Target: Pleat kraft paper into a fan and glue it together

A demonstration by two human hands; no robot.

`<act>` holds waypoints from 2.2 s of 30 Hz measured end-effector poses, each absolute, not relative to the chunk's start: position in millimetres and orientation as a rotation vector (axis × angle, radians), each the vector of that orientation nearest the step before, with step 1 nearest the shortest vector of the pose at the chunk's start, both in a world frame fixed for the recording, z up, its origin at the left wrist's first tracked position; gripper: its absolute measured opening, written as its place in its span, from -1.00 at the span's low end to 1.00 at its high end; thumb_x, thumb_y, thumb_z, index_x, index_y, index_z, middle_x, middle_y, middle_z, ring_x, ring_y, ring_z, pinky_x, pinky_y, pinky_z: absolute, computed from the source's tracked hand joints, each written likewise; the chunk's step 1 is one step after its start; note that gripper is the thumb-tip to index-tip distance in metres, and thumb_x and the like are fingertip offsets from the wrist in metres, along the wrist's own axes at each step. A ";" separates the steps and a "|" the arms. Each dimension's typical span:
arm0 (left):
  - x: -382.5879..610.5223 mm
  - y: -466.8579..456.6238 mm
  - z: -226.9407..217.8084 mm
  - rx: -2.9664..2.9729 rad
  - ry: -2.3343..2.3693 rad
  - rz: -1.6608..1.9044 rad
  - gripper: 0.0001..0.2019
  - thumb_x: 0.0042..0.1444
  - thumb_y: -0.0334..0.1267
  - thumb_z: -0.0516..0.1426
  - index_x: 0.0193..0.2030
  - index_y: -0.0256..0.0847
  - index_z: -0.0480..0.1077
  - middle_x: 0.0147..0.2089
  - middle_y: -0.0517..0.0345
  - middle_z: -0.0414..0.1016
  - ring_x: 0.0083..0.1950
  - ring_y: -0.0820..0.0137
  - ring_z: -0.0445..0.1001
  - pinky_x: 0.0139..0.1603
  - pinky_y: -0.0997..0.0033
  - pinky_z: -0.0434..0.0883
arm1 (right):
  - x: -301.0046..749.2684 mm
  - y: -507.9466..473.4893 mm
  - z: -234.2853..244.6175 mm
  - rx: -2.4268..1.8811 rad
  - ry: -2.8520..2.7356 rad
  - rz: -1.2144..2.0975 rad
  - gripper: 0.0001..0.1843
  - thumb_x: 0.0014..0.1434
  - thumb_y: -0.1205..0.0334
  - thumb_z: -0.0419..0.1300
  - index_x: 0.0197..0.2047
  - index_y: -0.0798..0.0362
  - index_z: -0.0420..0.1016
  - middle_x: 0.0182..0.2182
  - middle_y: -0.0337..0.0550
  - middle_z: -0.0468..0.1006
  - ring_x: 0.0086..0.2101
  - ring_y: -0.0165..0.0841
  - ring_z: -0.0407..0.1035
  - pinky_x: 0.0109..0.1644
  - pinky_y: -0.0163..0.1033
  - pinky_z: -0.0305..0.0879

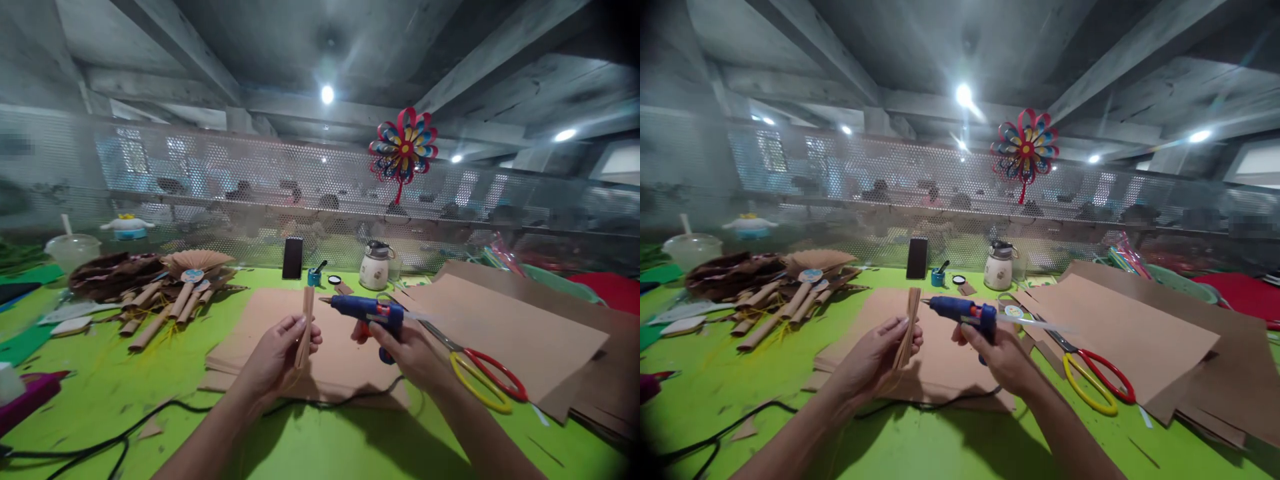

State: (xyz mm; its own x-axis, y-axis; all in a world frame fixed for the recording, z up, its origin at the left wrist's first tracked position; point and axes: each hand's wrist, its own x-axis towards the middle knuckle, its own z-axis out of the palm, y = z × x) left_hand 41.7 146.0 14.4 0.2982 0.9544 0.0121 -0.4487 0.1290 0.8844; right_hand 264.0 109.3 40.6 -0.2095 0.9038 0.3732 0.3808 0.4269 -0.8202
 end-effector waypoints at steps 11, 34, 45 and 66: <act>47.0 138.9 13.3 0.978 0.648 0.975 -0.82 0.12 -0.16 0.14 -0.29 -0.27 0.36 -0.31 0.06 0.47 -0.35 0.44 0.43 -0.30 0.46 0.36 | 260.2 103.3 34.2 -1.252 -1.838 0.418 -0.65 0.23 -0.03 0.01 -0.31 0.08 0.41 -0.44 -0.16 0.45 -0.42 -0.36 0.31 -0.34 -0.27 0.28; 45.6 136.0 13.2 1.069 0.736 0.973 -0.79 0.08 -0.13 0.15 -0.36 -0.27 0.38 -0.36 0.05 0.49 -0.39 0.43 0.42 -0.38 0.48 0.33 | 265.7 116.5 24.1 -1.239 -1.805 0.365 -0.63 0.23 -0.03 0.01 -0.44 0.07 0.33 -0.53 -0.20 0.39 -0.48 -0.37 0.28 -0.43 -0.29 0.21; 45.1 134.5 16.9 1.120 0.831 0.997 -0.81 0.11 -0.18 0.10 -0.39 -0.26 0.39 -0.34 0.08 0.50 -0.36 0.45 0.40 -0.34 0.50 0.32 | 262.7 112.7 30.4 -1.242 -1.843 0.273 -0.67 0.22 0.03 0.01 -0.42 0.07 0.38 -0.56 -0.21 0.40 -0.53 -0.39 0.26 -0.48 -0.30 0.22; 44.7 133.6 20.2 1.176 0.855 0.996 -0.76 0.11 -0.12 0.09 -0.40 -0.25 0.42 -0.34 0.08 0.50 -0.32 0.41 0.38 -0.24 0.46 0.31 | 261.8 113.6 30.2 -1.275 -1.832 0.308 -0.68 0.21 0.07 0.02 -0.47 0.10 0.32 -0.60 -0.26 0.27 -0.57 -0.45 0.12 -0.55 -0.35 0.08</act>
State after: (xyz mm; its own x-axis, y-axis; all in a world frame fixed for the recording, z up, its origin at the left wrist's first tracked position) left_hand 44.7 133.6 20.2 0.3401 0.9400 -0.0273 -0.1694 0.0898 0.9814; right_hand 261.8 113.6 30.2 -0.1084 0.8563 0.5049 0.6442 0.4474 -0.6204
